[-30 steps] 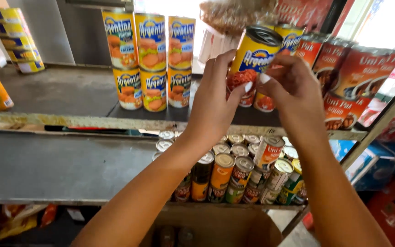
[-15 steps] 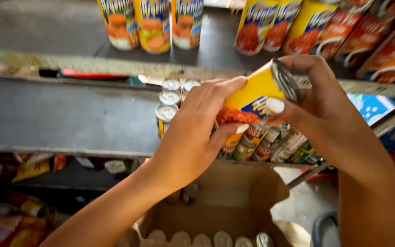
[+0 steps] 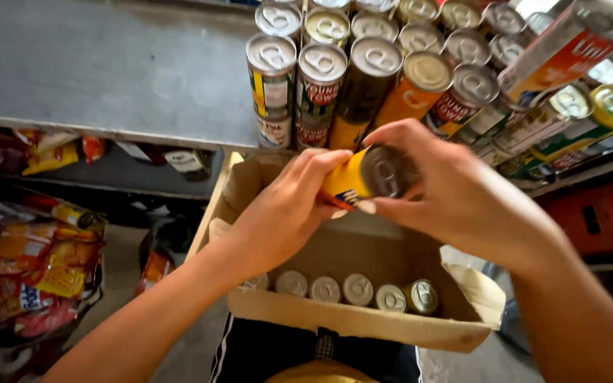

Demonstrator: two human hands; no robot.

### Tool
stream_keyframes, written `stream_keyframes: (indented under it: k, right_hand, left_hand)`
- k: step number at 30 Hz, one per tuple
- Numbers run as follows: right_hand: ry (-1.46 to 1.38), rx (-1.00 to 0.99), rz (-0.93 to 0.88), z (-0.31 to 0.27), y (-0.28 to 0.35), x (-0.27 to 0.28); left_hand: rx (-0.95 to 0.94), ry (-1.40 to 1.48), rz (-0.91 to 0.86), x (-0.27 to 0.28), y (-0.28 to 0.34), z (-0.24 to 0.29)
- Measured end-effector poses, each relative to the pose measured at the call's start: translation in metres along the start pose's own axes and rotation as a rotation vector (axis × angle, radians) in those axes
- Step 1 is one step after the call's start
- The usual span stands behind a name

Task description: Picking various canned goods from a store shelf and placing them into a cardboard box.

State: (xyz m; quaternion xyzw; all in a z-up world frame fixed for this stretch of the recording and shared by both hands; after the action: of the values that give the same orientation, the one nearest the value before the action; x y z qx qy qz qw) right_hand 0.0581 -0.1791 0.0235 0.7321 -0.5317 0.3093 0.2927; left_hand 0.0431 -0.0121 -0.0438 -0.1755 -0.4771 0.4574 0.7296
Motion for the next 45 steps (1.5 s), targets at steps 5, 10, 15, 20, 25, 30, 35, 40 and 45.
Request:
stream_keyframes:
  k: [5, 10, 15, 20, 25, 30, 35, 40, 45]
  right_hand:
    - [0.016, -0.065, -0.108, 0.014, -0.014, -0.053]
    - [0.123, -0.132, -0.157, 0.055, -0.031, -0.12]
    - [0.184, -0.06, -0.227, 0.078, -0.044, -0.178]
    - [0.018, 0.004, -0.279, 0.062, -0.055, -0.202]
    - [-0.012, -0.126, -0.379, 0.057, -0.076, -0.232]
    - [-0.064, -0.13, -0.279, 0.077, -0.086, -0.276]
    - [0.014, 0.227, -0.399, 0.116, -0.08, -0.34]
    - [-0.257, 0.109, -0.501, 0.103, -0.078, -0.308]
    - [-0.278, -0.09, -0.627, 0.112, -0.082, -0.297]
  left_hand:
    - [0.167, 0.047, -0.113, -0.021, 0.038, -0.032]
    - [0.319, -0.146, -0.404, -0.036, 0.073, -0.062]
    - [0.45, -0.25, -0.547, -0.026, 0.082, -0.069]
    - [0.771, -0.183, -0.622, -0.012, 0.101, -0.077]
    - [0.472, -0.394, -0.564, -0.008, 0.109, -0.074]
    - [0.334, -0.643, -0.675, -0.006, 0.105, -0.068]
    - [0.384, -0.5, -0.733, -0.02, 0.123, -0.079]
    - [0.465, -0.544, -0.846, -0.026, 0.131, -0.085]
    - [0.481, -0.516, -0.819, -0.029, 0.136, -0.088]
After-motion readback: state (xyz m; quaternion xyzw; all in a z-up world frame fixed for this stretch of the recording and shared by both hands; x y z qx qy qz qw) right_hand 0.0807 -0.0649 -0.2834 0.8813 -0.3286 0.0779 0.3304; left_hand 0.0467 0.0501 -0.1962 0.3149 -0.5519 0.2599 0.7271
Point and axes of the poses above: each hand's wrist, its own y-axis away from the middle knuckle, its own x-axis out of the back of the hand, z = x × y, the point moved 6 cm from there along -y, towards the middle knuckle, and after that the axes turned 13 degrees about -x, right-handed, at the moved point
